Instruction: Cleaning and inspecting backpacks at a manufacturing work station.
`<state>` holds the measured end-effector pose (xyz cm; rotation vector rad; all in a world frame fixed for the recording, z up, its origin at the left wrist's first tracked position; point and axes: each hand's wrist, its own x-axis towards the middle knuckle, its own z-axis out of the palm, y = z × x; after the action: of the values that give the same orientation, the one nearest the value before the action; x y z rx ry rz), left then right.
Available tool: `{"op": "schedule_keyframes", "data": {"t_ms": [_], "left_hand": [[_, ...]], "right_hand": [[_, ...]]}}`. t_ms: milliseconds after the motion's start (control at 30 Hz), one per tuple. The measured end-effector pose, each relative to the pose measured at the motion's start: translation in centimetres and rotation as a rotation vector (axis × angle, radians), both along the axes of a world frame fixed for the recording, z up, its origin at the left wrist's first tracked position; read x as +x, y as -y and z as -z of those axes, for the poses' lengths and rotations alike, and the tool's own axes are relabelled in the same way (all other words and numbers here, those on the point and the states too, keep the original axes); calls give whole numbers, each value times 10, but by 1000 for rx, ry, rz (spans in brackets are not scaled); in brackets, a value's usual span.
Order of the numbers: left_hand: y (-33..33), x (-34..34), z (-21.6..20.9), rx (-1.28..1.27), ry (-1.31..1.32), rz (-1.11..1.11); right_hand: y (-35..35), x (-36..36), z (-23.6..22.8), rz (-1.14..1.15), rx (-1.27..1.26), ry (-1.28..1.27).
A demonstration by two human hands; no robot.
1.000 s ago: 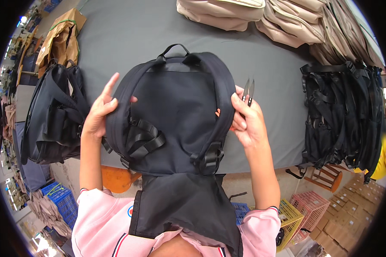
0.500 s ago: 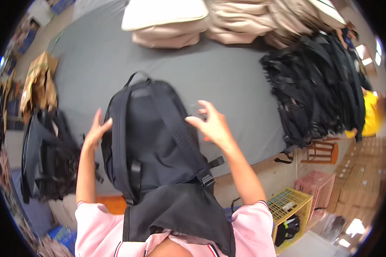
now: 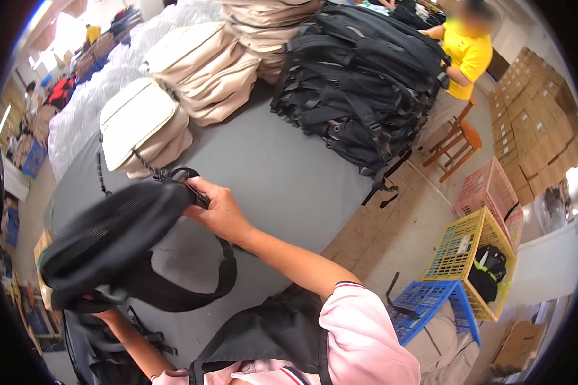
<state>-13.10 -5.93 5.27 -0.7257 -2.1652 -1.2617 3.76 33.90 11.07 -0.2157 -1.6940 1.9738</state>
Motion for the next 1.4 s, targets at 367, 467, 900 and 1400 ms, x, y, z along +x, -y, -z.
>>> {"op": "schedule_keyframes", "data": {"t_ms": [367,467,900,1400], "left_hand": [[-158,28,-70,449,884,513],[-171,-4,-65,140,710,567],[-327,57,-222,513,521,634],[-346,82,-63,-85,-574,702]], "right_hand": [[-44,104,-22,18,-321,152],[-50,106,-12,84,-366,142],[-143,95,-71,516,-219,-86],[-245,123,46,733,-281,104]]}}
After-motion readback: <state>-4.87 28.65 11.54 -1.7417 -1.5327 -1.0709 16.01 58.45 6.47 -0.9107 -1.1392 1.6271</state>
